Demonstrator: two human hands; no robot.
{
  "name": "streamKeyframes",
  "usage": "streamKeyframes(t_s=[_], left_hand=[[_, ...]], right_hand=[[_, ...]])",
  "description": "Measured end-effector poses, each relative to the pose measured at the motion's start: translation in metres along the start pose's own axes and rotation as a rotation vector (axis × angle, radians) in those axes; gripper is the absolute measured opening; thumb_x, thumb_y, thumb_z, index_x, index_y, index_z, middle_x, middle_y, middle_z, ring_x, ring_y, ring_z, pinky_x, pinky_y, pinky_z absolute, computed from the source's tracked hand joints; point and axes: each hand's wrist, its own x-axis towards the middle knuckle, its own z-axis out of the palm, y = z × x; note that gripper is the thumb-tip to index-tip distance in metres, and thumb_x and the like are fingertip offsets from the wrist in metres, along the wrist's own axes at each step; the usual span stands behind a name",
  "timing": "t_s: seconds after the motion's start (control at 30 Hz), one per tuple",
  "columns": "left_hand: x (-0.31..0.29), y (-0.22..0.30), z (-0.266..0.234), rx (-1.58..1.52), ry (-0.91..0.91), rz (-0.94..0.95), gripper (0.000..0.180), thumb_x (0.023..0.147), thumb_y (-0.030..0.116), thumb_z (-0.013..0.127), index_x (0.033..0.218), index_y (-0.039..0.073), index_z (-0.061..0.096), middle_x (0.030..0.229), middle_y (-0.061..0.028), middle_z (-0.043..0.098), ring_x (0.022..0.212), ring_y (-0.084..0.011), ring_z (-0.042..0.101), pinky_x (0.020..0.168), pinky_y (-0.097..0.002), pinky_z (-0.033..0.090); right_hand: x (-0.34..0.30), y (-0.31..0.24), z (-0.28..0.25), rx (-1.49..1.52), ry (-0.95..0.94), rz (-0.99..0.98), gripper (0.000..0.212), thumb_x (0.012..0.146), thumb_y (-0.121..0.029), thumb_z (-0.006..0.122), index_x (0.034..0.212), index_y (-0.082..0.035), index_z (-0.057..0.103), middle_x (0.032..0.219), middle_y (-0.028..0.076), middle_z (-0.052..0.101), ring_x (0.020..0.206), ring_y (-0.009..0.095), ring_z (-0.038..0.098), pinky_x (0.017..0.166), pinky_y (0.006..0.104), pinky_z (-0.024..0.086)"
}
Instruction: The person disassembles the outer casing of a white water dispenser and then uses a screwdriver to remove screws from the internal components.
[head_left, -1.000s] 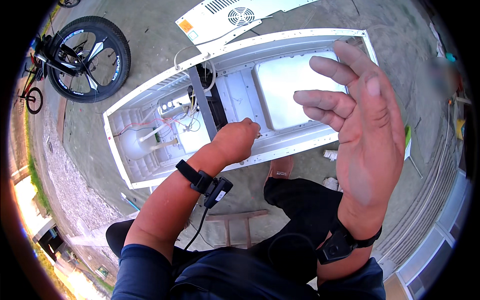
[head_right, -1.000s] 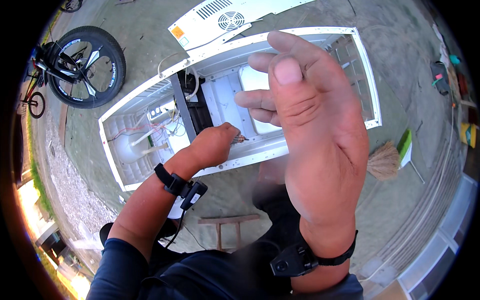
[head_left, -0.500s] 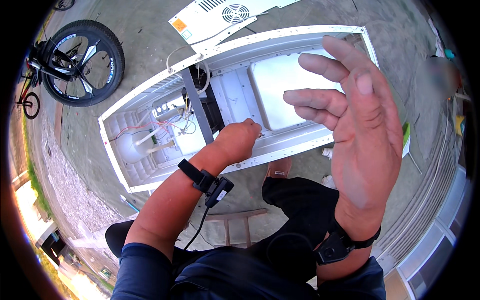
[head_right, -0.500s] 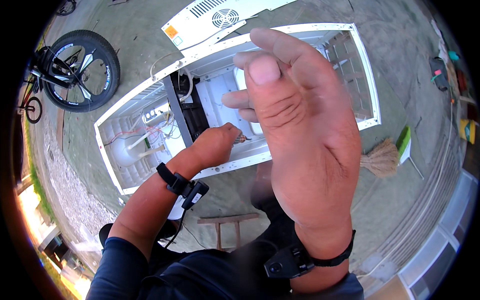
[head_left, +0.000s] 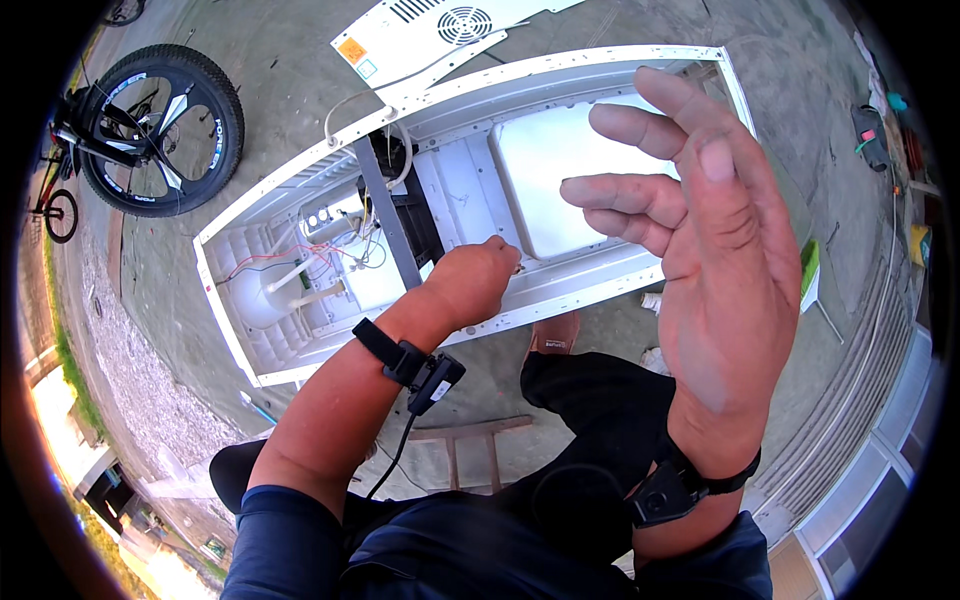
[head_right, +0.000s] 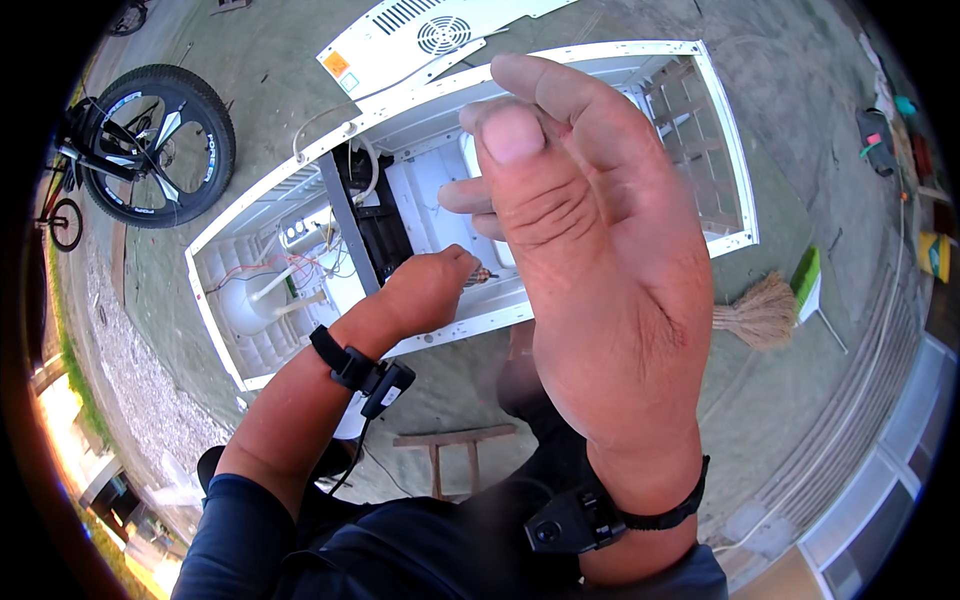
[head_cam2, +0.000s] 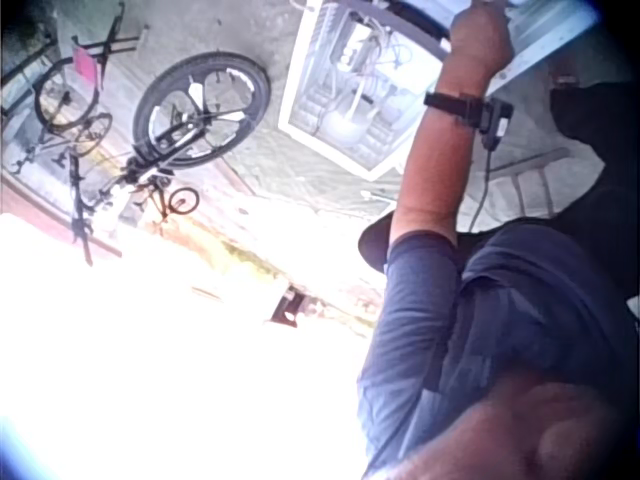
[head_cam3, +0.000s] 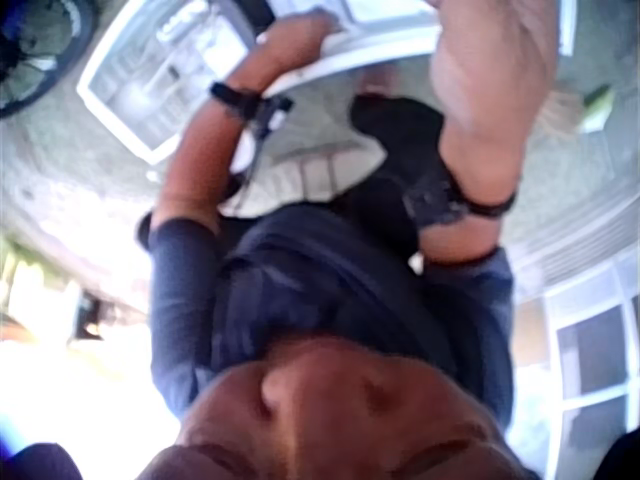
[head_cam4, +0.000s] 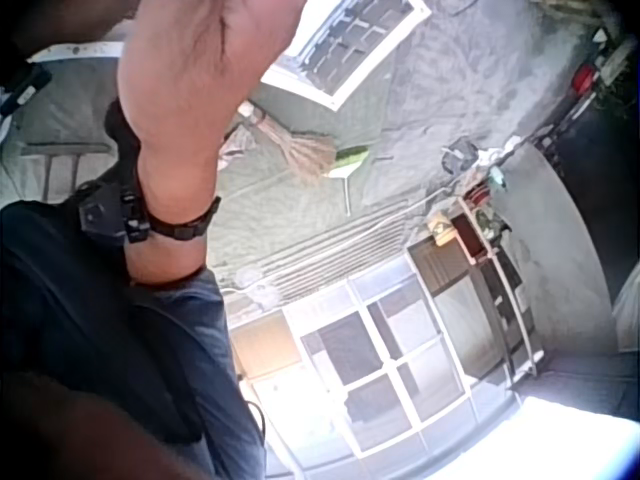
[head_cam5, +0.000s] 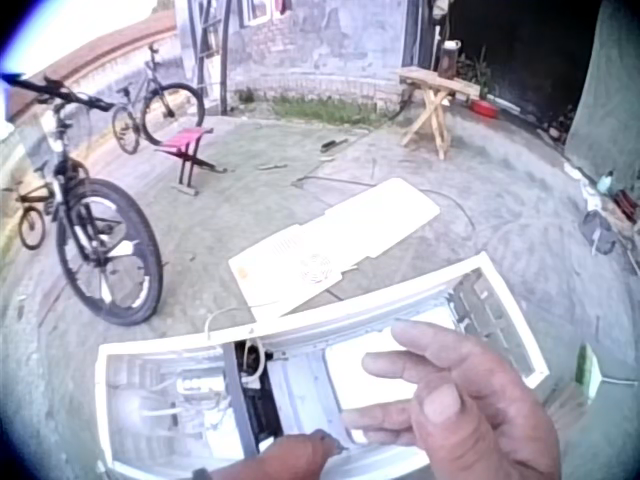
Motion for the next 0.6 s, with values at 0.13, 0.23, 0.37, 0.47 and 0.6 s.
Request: streamKeyframes(t_s=[0.13,0.23,0.37,0.47,0.6], left_hand=[[-0.0019,-0.0059,0.0052,-0.008,0.031,0.013,0.031,0.078,-0.002,0.061,0.109,0.003,0.062,0.107,-0.0191,0.063,0.089,-0.0386,0.067,0.078,-0.0460,0.056],[-0.0033,-0.0038,0.0017,-0.009,0.002,-0.046,0.032,0.077,-0.002,0.064,0.108,0.003,0.063,0.111,-0.0189,0.063,0.095,-0.0383,0.067,0.082,-0.0449,0.056],[-0.0056,-0.0057,0.0012,-0.023,-0.004,-0.058,0.032,0.078,-0.002,0.064,0.110,0.003,0.063,0.113,-0.0196,0.063,0.095,-0.0389,0.067,0.083,-0.0449,0.056],[-0.0061,-0.0046,0.0005,-0.019,-0.010,-0.070,0.030,0.080,0.000,0.063,0.110,0.003,0.063,0.112,-0.0201,0.063,0.095,-0.0392,0.067,0.083,-0.0452,0.056],[-0.0044,-0.0035,0.0043,-0.028,0.011,-0.011,0.025,0.084,0.009,0.066,0.108,0.001,0.061,0.103,-0.0204,0.066,0.090,-0.0398,0.067,0.080,-0.0473,0.054]], right_hand=[[0.0000,-0.0015,-0.0010,-0.005,-0.007,-0.001,0.059,0.106,-0.044,0.040,0.141,0.004,0.048,0.126,0.024,0.061,0.099,0.030,0.072,0.087,0.0345,0.055],[0.0001,-0.0015,-0.0023,0.004,-0.011,0.006,0.059,0.106,-0.044,0.041,0.140,0.004,0.048,0.125,0.024,0.062,0.099,0.030,0.072,0.087,0.0345,0.055],[-0.0004,-0.0024,-0.0017,0.012,0.003,0.013,0.060,0.105,-0.045,0.043,0.140,0.004,0.049,0.125,0.023,0.062,0.099,0.029,0.072,0.086,0.0340,0.055],[-0.0008,-0.0004,-0.0016,0.012,0.002,0.006,0.060,0.105,-0.045,0.044,0.139,0.004,0.049,0.124,0.023,0.063,0.099,0.029,0.072,0.086,0.0336,0.055],[-0.0023,0.0023,-0.0022,0.047,-0.009,0.030,0.056,0.104,-0.043,0.048,0.137,0.002,0.052,0.123,0.021,0.064,0.099,0.026,0.071,0.086,0.0330,0.055]])
